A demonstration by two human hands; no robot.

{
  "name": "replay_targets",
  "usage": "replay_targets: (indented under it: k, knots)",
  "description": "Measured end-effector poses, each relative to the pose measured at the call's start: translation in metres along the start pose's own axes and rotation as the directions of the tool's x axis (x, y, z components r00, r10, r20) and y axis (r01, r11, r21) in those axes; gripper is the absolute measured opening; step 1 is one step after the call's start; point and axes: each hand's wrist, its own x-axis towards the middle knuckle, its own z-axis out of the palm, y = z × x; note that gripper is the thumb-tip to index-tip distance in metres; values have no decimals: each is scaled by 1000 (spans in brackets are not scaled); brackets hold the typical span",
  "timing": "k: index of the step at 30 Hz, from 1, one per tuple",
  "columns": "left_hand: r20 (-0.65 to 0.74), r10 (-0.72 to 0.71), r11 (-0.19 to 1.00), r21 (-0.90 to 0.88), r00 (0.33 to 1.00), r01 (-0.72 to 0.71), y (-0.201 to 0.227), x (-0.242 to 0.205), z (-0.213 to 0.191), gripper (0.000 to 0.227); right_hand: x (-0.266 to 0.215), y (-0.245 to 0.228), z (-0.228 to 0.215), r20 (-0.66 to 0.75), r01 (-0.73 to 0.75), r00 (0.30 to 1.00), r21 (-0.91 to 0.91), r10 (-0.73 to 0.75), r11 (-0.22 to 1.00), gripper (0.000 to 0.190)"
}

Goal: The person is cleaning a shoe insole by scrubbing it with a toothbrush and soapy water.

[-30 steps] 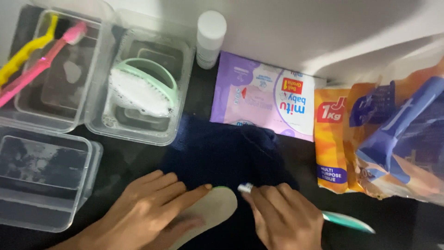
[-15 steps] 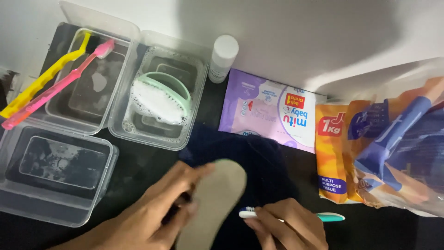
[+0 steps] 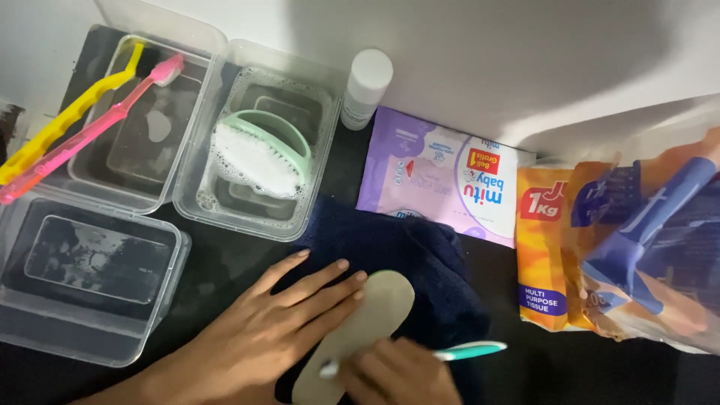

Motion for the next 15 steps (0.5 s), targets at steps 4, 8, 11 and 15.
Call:
replay_targets:
  k: [4, 8, 11, 15]
  knots:
    - [4, 26, 996, 83, 1000, -27, -1, -1, -5, 82, 10, 10, -17, -123, -256, 962, -90, 244, 962, 15]
    - [-13, 49, 987, 157, 999, -46, -5, -4, 7, 55, 18, 13, -25, -195, -270, 952, -164, 238, 949, 16]
    - [2, 36, 997, 61, 999, -36, -5, -2, -2, 73, 20, 14, -24, -201, -290, 945, -155, 257, 944, 17]
    - [-5, 45, 994, 98, 999, -44, -5, -2, -3, 79, 23, 13, -24, -208, -313, 937, -150, 280, 938, 18]
